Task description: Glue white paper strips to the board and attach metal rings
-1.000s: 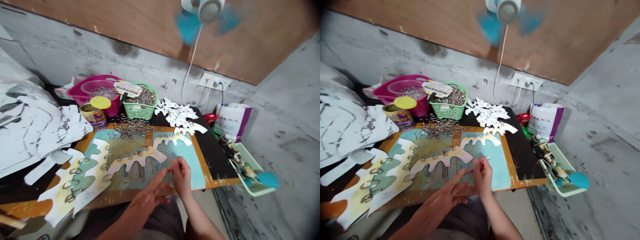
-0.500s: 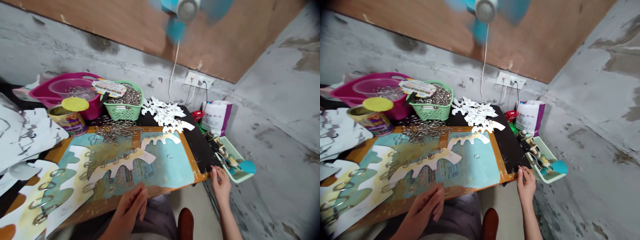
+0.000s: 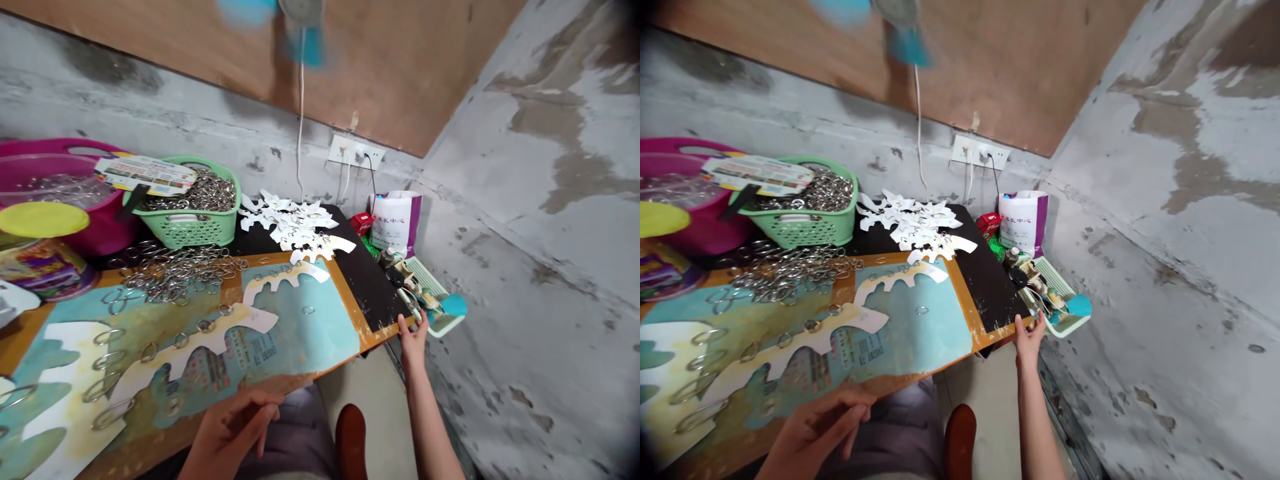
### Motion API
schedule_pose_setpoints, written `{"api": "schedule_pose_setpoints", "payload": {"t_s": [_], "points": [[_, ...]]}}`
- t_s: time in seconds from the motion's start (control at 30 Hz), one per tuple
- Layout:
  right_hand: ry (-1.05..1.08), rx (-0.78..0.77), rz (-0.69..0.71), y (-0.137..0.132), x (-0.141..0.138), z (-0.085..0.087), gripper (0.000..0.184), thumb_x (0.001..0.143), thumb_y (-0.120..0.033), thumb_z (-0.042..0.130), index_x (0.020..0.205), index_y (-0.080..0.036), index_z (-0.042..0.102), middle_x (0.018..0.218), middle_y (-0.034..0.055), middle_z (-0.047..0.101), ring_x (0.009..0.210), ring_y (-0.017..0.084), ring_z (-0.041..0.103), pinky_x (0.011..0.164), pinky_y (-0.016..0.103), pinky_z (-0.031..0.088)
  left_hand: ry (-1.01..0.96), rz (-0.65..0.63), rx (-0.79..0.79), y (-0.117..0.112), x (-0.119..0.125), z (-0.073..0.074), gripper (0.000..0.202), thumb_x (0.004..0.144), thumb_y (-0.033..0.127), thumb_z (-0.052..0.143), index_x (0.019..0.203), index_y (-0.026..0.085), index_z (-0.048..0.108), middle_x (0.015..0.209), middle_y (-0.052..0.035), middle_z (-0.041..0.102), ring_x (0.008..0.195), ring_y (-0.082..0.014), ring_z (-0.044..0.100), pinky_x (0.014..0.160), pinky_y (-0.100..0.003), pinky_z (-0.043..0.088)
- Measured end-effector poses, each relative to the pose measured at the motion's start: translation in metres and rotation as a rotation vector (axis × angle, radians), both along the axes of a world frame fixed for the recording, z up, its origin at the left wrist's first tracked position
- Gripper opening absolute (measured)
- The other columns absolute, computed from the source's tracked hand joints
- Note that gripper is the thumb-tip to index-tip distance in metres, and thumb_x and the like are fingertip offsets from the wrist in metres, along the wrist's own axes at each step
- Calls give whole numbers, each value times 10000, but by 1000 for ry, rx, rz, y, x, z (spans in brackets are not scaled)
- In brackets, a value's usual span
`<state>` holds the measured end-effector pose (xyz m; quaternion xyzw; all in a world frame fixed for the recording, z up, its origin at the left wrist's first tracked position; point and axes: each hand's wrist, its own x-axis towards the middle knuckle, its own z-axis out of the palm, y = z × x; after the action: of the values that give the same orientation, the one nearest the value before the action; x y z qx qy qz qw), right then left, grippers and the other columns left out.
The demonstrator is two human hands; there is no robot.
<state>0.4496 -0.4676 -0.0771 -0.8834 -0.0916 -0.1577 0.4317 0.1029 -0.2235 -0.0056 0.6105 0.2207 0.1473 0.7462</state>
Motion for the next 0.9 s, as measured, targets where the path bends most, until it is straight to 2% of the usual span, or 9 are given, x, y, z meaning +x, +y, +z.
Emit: {"api": "schedule_pose_setpoints", "payload": {"t_s": [0.13, 0.3, 0.53, 0.67, 0.73, 0.77, 0.8, 0.83, 0.9], "points": [[-1, -52, -70, -4, 15, 10, 948, 726, -796, 513, 1411, -148, 414, 1317, 199, 456, 1258, 372, 420, 1016, 505, 399, 38, 25, -57, -7, -3, -4, 355, 774, 535, 742, 756, 183, 702, 614, 9, 615, 421, -75, 451, 439, -194, 351], [68, -210, -78, -3, 39, 23, 1063, 591, -904, 532, 1348, -157, 507, 1407, 250, 353, 1337, 459, 340, 1064, 599, 289, 28, 59, -79, -12, 0, -1, 485, 796, 608, 690, 661, 183, 502, 483, 79, 400, 388, -51, 316, 413, -179, 244], [165, -409, -106, 25, 74, 38, 1013, 656, -899, 490, 1409, -221, 460, 1502, 271, 266, 1350, 519, 299, 983, 695, 290, 4, 2, 115, -10, 2, -10, 613, 964, 615, 425, 525, 188, 397, 366, 50, 362, 366, -69, 295, 482, -238, 274], [96, -467, -83, 54, 70, 52, 870, 759, -840, 442, 1380, -233, 490, 1543, 245, 229, 1385, 519, 208, 968, 783, 187, -22, -5, 126, -10, 1, -9, 713, 965, 634, 394, 419, 175, 388, 354, 26, 347, 363, -69, 302, 462, -241, 258], [-23, -441, 37, 77, 58, 59, 802, 824, -769, 421, 1387, -202, 484, 1570, 235, 174, 1422, 488, 131, 1005, 765, 158, -50, -52, 108, -8, -1, -3, 623, 970, 617, 404, 585, 165, 593, 413, 28, 429, 377, -74, 358, 465, -221, 304], [-109, -387, 161, 91, 50, 62, 762, 854, -708, 429, 1372, -154, 500, 1559, 259, 187, 1421, 484, 136, 1021, 747, 162, -65, -82, 77, -8, -2, 0, 538, 974, 603, 409, 808, 173, 688, 479, 24, 505, 395, -81, 412, 481, -214, 353], [-145, -354, 281, 107, 41, 64, 716, 872, -663, 433, 1346, -134, 524, 1535, 265, 246, 1412, 457, 197, 1046, 696, 206, -86, -111, 37, -8, -2, 3, 479, 976, 589, 422, 1094, 202, 677, 578, 12, 589, 430, -94, 485, 507, -219, 411], [-154, -334, 376, 125, 33, 66, 651, 883, -621, 437, 1293, -132, 569, 1477, 257, 357, 1379, 416, 296, 1065, 631, 256, -105, -129, -1, -8, -2, 5, 505, 973, 577, 442, 1330, 239, 554, 704, -12, 661, 487, -112, 561, 542, -233, 465], [-127, -303, 568, 161, 18, 68, 487, 900, -531, 459, 1132, -155, 664, 1249, 192, 594, 1226, 330, 500, 1073, 514, 323, -116, -127, -61, -10, 0, 6, 626, 950, 581, 490, 1481, 268, 384, 884, -63, 715, 571, -140, 643, 549, -249, 509]]}}
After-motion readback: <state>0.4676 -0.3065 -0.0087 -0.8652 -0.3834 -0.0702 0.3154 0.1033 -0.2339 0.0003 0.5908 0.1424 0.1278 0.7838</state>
